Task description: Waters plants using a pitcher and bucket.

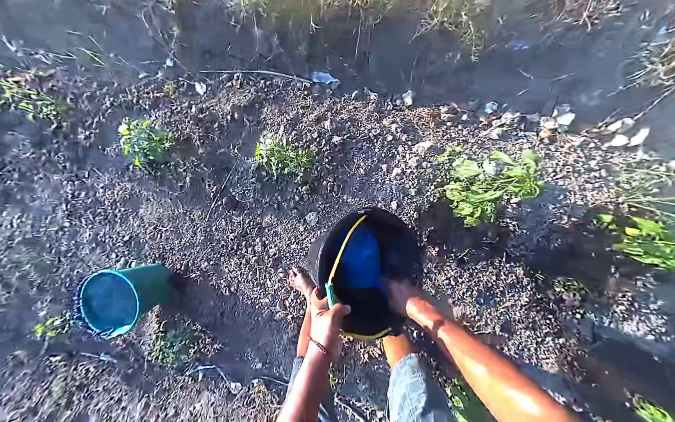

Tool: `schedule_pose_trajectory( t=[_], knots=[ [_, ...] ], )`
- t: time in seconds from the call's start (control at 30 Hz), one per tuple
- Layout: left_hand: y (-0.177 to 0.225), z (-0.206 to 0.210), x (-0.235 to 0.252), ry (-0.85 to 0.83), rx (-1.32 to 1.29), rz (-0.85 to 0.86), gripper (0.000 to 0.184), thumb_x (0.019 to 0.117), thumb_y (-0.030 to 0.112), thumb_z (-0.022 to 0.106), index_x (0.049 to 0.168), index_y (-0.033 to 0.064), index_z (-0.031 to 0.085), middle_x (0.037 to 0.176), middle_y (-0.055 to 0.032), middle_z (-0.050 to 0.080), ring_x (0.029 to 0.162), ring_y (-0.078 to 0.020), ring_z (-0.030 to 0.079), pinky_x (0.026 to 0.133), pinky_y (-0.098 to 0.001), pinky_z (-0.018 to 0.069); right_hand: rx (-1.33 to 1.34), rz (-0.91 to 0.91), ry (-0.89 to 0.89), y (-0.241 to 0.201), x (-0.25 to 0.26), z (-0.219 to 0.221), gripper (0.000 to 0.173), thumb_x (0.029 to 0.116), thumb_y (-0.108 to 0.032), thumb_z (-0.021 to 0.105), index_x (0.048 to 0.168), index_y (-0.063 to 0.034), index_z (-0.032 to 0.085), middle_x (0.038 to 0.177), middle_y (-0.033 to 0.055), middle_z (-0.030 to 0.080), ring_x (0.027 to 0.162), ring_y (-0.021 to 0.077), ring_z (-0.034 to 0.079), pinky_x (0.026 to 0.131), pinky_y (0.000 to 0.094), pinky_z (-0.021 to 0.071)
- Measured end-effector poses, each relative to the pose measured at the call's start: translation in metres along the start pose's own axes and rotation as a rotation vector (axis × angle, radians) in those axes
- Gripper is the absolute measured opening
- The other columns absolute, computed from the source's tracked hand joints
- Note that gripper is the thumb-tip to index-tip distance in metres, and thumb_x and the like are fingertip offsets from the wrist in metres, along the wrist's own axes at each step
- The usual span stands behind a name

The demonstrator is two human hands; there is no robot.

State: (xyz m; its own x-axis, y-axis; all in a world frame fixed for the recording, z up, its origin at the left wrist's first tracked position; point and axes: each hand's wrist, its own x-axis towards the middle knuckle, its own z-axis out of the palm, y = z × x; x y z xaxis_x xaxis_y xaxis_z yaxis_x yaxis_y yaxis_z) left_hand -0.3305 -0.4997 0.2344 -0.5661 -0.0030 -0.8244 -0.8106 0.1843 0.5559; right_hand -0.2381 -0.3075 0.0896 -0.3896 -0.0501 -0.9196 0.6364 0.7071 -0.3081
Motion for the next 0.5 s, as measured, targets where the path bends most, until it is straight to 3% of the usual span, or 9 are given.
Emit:
schedule_pose_trajectory(
  t=[0.03,0.07,0.1,0.13,0.2,0.27,0.33,0.43,0.5],
  knots=[
    [0.005,-0.014,0.007,0.016,-0.018,0.005,0.023,0.0723,-0.006,0.067,0.094,-0.0004,0.06,0.098,-0.0095,0.06,0.081,-0.0115,0.058,0.067,-0.027,0.0499,0.084,-0.009,-0.055,-0.019,0.007,0.002,0.053,0.0932,-0.016,0.069,0.145,-0.0117,0.058,0.129,0.0266,0.065,0.117,0.0447,0.064,0.1,0.0645,0.0494],
    [0.009,-0.03,0.014,0.019,-0.022,0.009,0.02,0.0722,-0.004,0.066,0.091,0.0,0.06,0.107,-0.0118,0.058,0.089,-0.0135,0.057,0.072,-0.0287,0.05,0.203,-0.012,-0.107,-0.035,0.013,0.004,0.049,0.0945,-0.017,0.069,0.143,-0.0099,0.06,0.119,0.0219,0.069,0.103,0.0357,0.068,0.091,0.0561,0.0543],
    [0.01,-0.046,0.02,0.029,-0.023,0.008,0.019,0.0717,-0.003,0.067,0.089,-0.0006,0.061,0.114,-0.0148,0.056,0.095,-0.0162,0.057,0.076,-0.0309,0.0505,0.374,-0.011,-0.181,-0.047,0.017,0.005,0.046,0.0973,-0.015,0.066,0.142,-0.0092,0.058,0.099,0.0152,0.067,0.077,0.024,0.062,0.07,0.0436,0.0534],
    [0.012,-0.063,0.026,0.035,-0.046,0.0,0.019,0.0718,-0.004,0.066,0.09,-0.0027,0.061,0.12,-0.018,0.053,0.101,-0.0194,0.055,0.081,-0.0337,0.0496,0.584,-0.014,-0.285,-0.054,0.024,0.004,0.043,0.1004,-0.012,0.059,0.143,-0.0105,0.053,0.083,0.0056,0.058,0.059,0.013,0.052,0.053,0.0307,0.047],
    [0.014,-0.097,0.037,0.058,-0.092,-0.015,0.029,0.074,-0.005,0.065,0.102,-0.0049,0.06,0.119,-0.018,0.055,0.1,-0.0188,0.057,0.081,-0.0329,0.0516,1.013,0.02,-0.474,-0.069,0.035,0.006,0.036,0.1018,-0.006,0.048,0.137,-0.0143,0.051,0.072,-0.003,0.051,0.047,0.0034,0.041,0.041,0.0195,0.0367],
    [0.009,-0.133,0.051,0.088,-0.141,-0.014,0.025,0.075,-0.005,0.064,0.099,-0.0029,0.058,0.108,-0.0129,0.057,0.093,-0.0153,0.057,0.078,-0.0302,0.0504,1.282,-0.006,-0.589,-0.083,0.042,0.017,0.022,0.0957,-0.006,0.047,0.114,-0.0149,0.055,0.066,-0.005,0.055,0.042,-0.0005,0.041,0.037,0.015,0.0336],
    [0.004,-0.168,0.066,0.15,-0.184,-0.018,0.029,0.0762,-0.005,0.064,0.104,-0.0014,0.056,0.094,-0.0065,0.06,0.083,-0.0099,0.059,0.073,-0.0263,0.0509,1.441,-0.123,-0.686,-0.096,0.049,0.034,0.032,0.0849,-0.012,0.06,0.115,-0.0185,0.053,0.069,-0.0053,0.058,0.043,-0.0015,0.045,0.037,0.0131,0.0362],
    [-0.004,-0.219,0.09,0.246,-0.232,-0.04,0.034,0.0812,-0.006,0.062,0.114,-0.0044,0.052,0.095,-0.0078,0.058,0.084,-0.011,0.057,0.075,-0.0277,0.0503,1.583,-0.18,-0.66,-0.128,0.041,0.047,0.037,0.0722,-0.024,0.083,0.098,-0.0178,0.057,0.068,-0.0061,0.058,0.043,-0.0023,0.047,0.037,0.0123,0.0379],
    [-0.008,-0.248,0.104,0.318,-0.253,-0.06,0.035,0.0856,-0.006,0.061,0.119,-0.0063,0.051,0.096,-0.0091,0.058,0.083,-0.0115,0.057,0.074,-0.0283,0.0497,1.663,-0.158,-0.578,-0.153,0.035,0.049,0.039,0.069,-0.024,0.087,0.094,-0.0163,0.058,0.067,-0.0061,0.058,0.043,-0.0018,0.048,0.037,0.0125,0.0395]
  ],
)
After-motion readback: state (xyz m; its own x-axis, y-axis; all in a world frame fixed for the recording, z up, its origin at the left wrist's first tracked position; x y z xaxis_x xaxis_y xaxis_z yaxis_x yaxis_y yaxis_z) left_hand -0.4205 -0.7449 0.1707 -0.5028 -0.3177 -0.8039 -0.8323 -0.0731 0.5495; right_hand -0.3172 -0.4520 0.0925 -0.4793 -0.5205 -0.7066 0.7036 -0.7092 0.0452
